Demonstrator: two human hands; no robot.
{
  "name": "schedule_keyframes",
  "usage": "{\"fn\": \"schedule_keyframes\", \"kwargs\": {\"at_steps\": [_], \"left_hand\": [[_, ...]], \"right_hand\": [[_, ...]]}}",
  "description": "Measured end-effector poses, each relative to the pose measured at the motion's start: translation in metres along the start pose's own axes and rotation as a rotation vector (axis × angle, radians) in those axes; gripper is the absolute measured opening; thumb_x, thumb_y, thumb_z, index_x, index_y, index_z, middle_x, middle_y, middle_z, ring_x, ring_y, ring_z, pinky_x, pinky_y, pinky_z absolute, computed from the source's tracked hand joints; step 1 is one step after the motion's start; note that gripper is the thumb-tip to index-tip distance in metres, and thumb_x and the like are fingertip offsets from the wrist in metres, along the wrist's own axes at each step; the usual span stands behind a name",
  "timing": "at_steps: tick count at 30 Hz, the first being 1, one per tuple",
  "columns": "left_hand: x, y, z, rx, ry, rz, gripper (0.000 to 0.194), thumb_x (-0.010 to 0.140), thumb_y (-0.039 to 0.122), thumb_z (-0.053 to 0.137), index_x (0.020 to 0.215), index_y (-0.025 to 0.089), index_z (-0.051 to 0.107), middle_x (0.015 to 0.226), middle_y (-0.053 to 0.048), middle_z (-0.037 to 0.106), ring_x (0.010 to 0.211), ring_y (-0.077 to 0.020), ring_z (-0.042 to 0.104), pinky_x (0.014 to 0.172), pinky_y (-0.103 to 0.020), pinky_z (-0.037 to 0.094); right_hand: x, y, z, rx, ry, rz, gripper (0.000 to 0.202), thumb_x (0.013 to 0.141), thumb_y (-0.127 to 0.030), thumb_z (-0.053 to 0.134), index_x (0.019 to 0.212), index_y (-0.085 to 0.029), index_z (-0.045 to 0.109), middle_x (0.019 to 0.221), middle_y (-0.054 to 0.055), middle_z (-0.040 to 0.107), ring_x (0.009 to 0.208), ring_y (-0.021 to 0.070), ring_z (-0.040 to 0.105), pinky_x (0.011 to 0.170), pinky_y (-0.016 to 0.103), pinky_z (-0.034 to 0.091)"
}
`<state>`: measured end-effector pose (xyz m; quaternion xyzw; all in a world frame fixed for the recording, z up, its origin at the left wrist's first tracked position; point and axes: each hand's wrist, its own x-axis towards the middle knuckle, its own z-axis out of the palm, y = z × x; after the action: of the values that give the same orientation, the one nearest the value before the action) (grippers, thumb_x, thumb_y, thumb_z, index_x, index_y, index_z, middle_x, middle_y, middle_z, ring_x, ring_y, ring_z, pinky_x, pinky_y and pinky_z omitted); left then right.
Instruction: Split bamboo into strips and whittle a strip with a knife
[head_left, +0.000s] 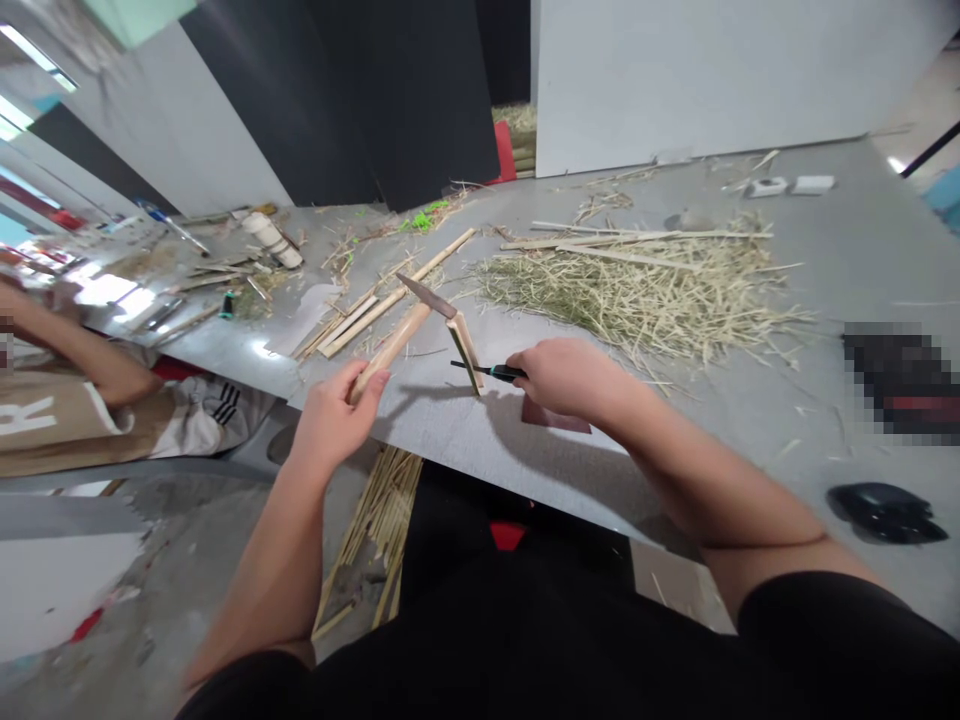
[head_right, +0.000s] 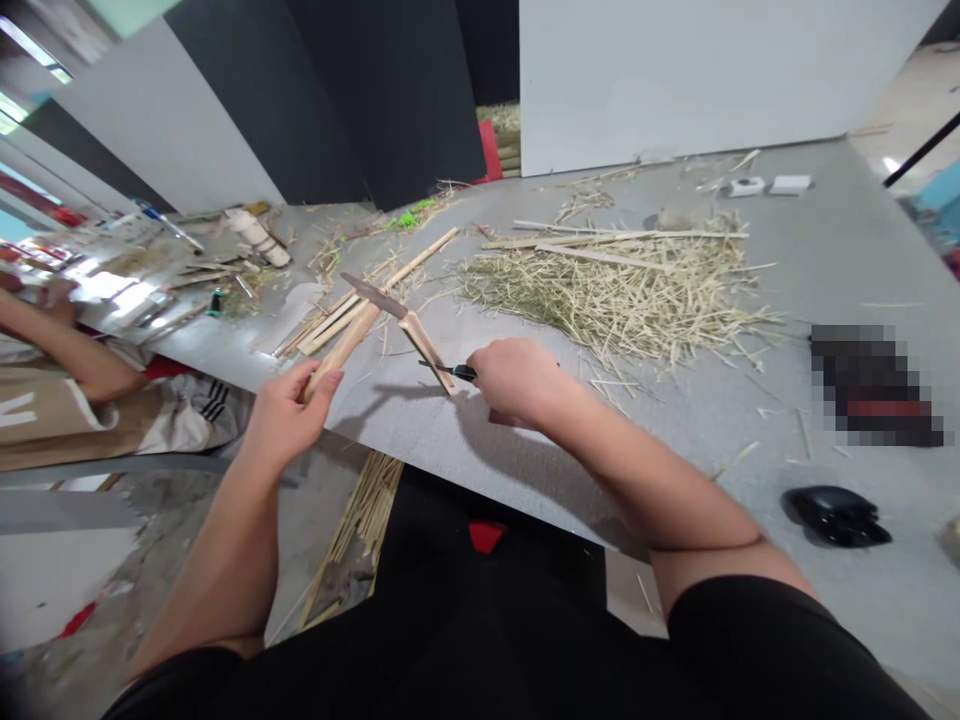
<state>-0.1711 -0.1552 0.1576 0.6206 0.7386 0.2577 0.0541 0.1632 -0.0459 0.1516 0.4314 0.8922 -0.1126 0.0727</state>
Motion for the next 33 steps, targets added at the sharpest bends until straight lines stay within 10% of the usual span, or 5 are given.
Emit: {"fn": "schedule_keyframes", "kwargs": {"at_steps": [12, 17, 23, 29, 33], "left_hand": [[0.001, 0.0, -0.011, 0.083, -0.003, 0.03, 0.045, 0.104, 0.059, 0.063, 0.081, 0.02, 0.058, 0.061, 0.003, 0.044, 0.059, -0.009, 0.038, 0.062, -0.024, 0.03], [0.001, -0.002, -0.01, -0.022, 0.183, 0.034, 0.044, 0.105, 0.059, 0.06, 0.084, 0.02, 0.061, 0.066, 0.002, 0.054, 0.062, -0.0093, 0.044, 0.065, -0.024, 0.034], [0.005, -0.002, -0.009, 0.109, -0.086, 0.013, 0.045, 0.102, 0.06, 0.064, 0.081, 0.021, 0.062, 0.059, 0.002, 0.049, 0.056, -0.0105, 0.04, 0.059, -0.026, 0.026], [-0.002, 0.002, -0.006, -0.078, 0.219, 0.04, 0.047, 0.108, 0.058, 0.056, 0.08, 0.02, 0.055, 0.065, 0.001, 0.053, 0.06, -0.0097, 0.043, 0.064, -0.025, 0.032], [-0.008, 0.011, -0.013, 0.171, 0.0, 0.096, 0.043, 0.103, 0.054, 0.066, 0.079, 0.02, 0.055, 0.06, 0.002, 0.046, 0.057, -0.0101, 0.032, 0.064, -0.027, 0.023]], "right_hand": [[0.001, -0.005, -0.003, 0.003, -0.026, -0.004, 0.029, 0.101, -0.034, 0.067, 0.127, -0.024, 0.078, 0.11, 0.01, 0.077, 0.094, 0.0227, 0.07, 0.079, 0.029, 0.038], [-0.001, -0.003, -0.003, -0.002, -0.033, 0.006, 0.03, 0.095, -0.029, 0.072, 0.124, -0.025, 0.08, 0.104, 0.009, 0.077, 0.09, 0.0212, 0.069, 0.081, 0.029, 0.039], [-0.003, -0.002, -0.005, 0.002, -0.038, 0.018, 0.031, 0.088, -0.024, 0.072, 0.118, -0.024, 0.082, 0.103, 0.009, 0.077, 0.088, 0.0193, 0.068, 0.081, 0.029, 0.038], [-0.001, -0.002, -0.005, 0.004, -0.036, 0.014, 0.029, 0.09, -0.028, 0.071, 0.118, -0.026, 0.081, 0.1, 0.007, 0.077, 0.085, 0.0197, 0.067, 0.076, 0.029, 0.036], [0.001, -0.002, -0.004, 0.006, -0.055, 0.024, 0.029, 0.091, -0.029, 0.07, 0.118, -0.027, 0.081, 0.1, 0.007, 0.077, 0.085, 0.0199, 0.067, 0.078, 0.029, 0.037]]}}
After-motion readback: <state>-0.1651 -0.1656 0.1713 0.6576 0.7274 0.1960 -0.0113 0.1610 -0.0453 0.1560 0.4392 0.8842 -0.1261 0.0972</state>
